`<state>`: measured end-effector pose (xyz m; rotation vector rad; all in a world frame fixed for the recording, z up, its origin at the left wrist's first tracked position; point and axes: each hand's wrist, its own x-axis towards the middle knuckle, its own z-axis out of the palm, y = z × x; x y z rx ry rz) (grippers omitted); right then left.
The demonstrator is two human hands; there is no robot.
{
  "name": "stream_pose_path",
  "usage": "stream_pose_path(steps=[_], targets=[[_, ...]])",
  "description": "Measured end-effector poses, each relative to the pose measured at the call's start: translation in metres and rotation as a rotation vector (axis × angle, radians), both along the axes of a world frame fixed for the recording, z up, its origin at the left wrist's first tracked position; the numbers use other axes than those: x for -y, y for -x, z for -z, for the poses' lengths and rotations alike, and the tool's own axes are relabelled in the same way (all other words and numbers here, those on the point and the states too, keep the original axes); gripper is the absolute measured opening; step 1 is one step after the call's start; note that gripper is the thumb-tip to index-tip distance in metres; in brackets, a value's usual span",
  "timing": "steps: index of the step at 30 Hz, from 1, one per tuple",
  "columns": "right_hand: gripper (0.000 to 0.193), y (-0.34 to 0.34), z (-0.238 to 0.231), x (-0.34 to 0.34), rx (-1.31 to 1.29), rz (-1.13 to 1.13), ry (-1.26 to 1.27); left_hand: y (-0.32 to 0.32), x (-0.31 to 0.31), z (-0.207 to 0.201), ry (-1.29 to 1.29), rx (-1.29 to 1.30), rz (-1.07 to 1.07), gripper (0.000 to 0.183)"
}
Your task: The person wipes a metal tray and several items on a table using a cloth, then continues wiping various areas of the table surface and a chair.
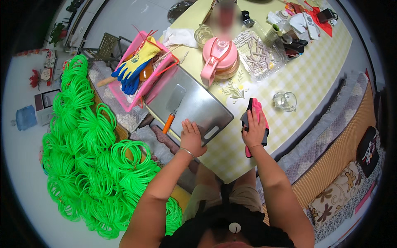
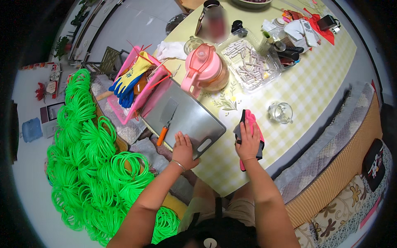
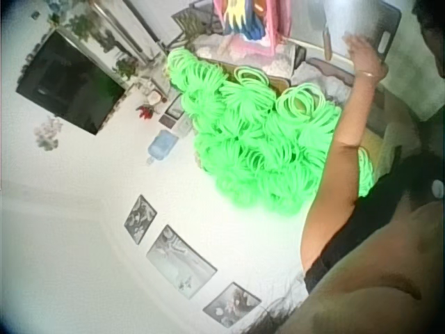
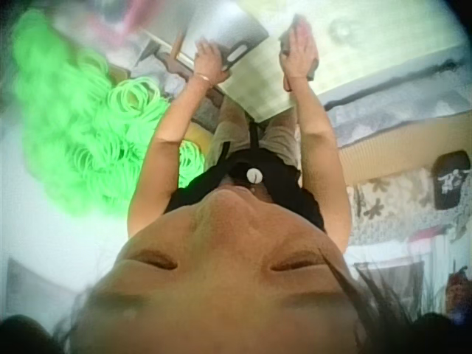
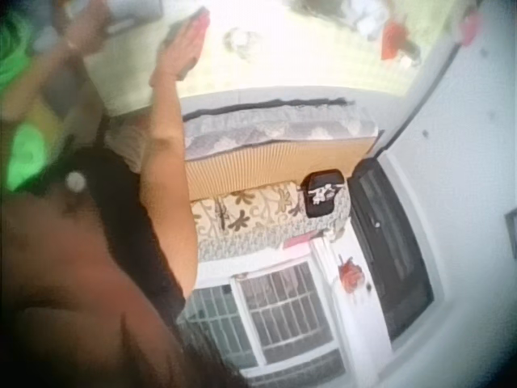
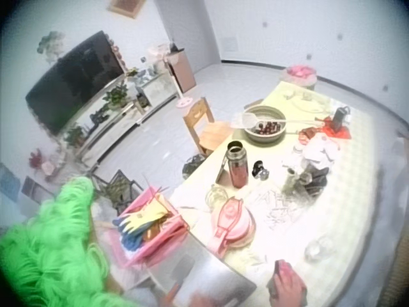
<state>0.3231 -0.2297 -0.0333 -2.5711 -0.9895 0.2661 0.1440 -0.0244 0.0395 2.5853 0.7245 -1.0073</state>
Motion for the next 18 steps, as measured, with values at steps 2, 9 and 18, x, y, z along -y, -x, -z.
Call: stream_pose_path(steps=[2, 9, 18], targets=[[0.078, -0.002, 0.000, 0.004, 0.013, 0.018, 0.008, -0.030, -0.010, -0.022, 0.079, 0.167, -0.126, 0.094], [0.076, 0.002, -0.005, -0.002, 0.007, 0.059, 0.046, -0.130, -0.106, -0.001, -0.173, 0.993, -0.315, 0.047], [0.077, 0.005, 0.001, -0.007, 0.026, 0.036, 0.020, -0.201, -0.178, 0.056, -0.168, 0.395, -0.373, 0.033]])
